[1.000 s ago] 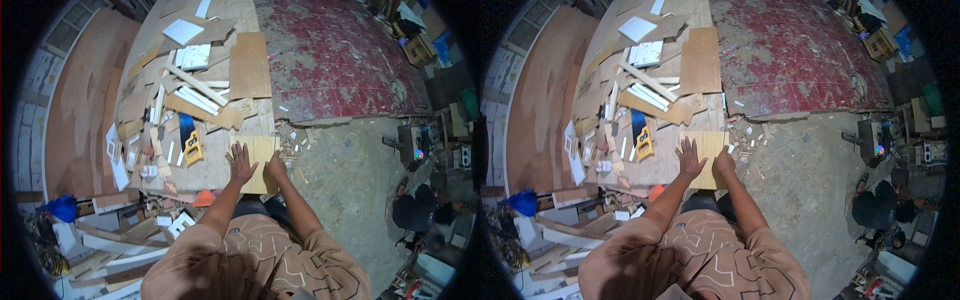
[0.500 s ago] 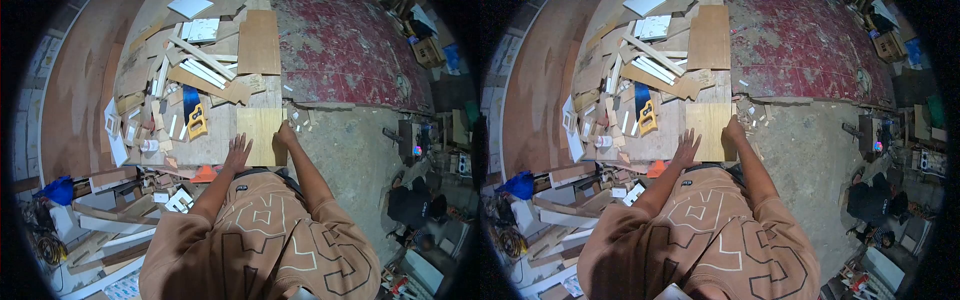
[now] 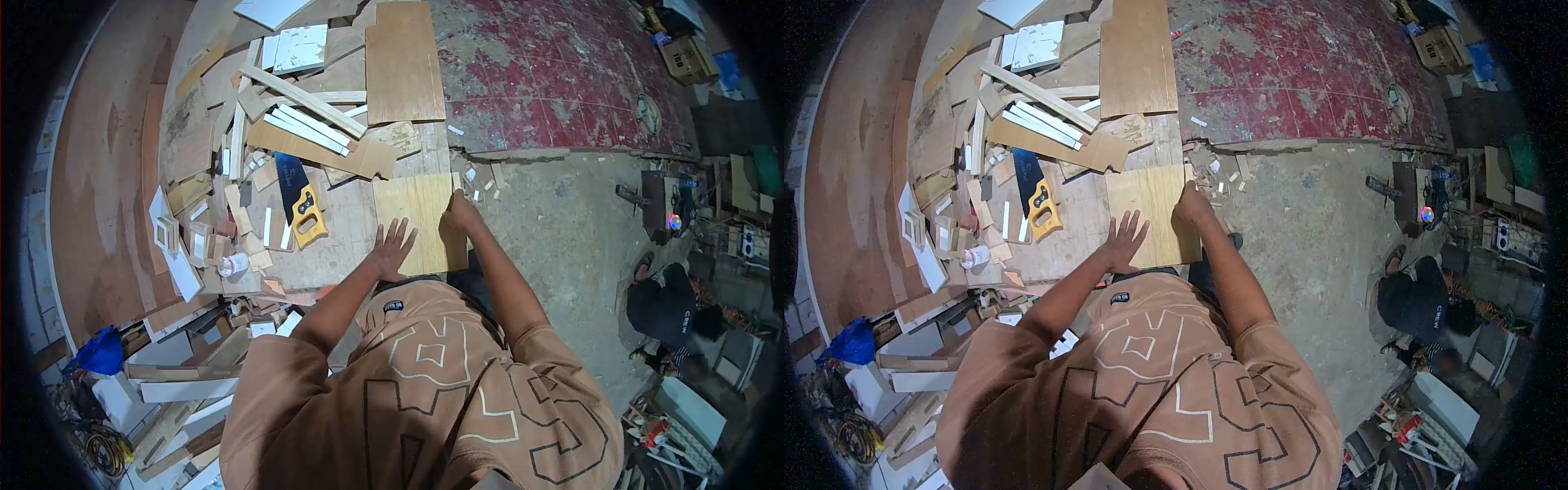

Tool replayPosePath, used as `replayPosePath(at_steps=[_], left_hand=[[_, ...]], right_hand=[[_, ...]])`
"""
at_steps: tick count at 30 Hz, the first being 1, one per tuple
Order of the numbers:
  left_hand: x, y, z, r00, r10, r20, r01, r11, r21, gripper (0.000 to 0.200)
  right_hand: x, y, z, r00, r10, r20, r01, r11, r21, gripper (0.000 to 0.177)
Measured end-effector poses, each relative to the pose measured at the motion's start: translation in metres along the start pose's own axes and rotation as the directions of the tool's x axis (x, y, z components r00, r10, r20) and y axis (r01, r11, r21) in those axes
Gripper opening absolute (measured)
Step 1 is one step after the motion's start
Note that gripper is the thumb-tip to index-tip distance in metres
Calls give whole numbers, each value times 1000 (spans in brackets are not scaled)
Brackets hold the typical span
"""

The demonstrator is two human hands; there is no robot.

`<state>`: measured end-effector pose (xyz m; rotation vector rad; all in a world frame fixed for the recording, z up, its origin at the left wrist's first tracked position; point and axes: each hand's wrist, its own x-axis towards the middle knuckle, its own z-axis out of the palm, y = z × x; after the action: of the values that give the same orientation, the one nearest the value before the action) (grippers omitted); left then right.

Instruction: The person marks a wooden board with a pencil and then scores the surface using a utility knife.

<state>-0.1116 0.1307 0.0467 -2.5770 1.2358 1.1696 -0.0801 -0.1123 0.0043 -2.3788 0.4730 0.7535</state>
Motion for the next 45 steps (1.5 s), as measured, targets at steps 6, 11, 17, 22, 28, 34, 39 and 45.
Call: replayPosePath(at_steps=[6,11,17,22,28,34,39,45], left_hand=[[-2,7,-30,999,27,-26,-30,995,-91,99],[44,5,-55,878,-82,-472,-31,973,-227,70],[119,-1,-55,751,-79,-655,13,994,-105,77],[125,0,-57,841,-115,-529,171,983,59,87],[128,-4,-58,851,-128,-509,88,991,-102,81],[128,-2,-57,844,-137,-518,128,990,-54,73],[129,-4,-59,867,-150,-475,120,988,-93,70],[130,-3,-59,865,-153,-479,132,988,-77,70]], right_hand=[[0,-3,-2,999,29,30,-29,1000,-3,53],[-2,-8,-8,998,55,8,-55,998,-7,48],[-22,-40,-33,981,155,-113,-161,986,-42,30],[-27,-53,-48,974,147,-174,-163,984,-79,29],[-41,-62,-62,988,140,-57,-147,981,-130,29],[-78,-65,-71,985,169,36,-163,978,-133,28],[-127,-65,-70,974,225,13,-225,974,-35,25],[-136,-84,-112,954,299,33,-295,951,-89,26]])
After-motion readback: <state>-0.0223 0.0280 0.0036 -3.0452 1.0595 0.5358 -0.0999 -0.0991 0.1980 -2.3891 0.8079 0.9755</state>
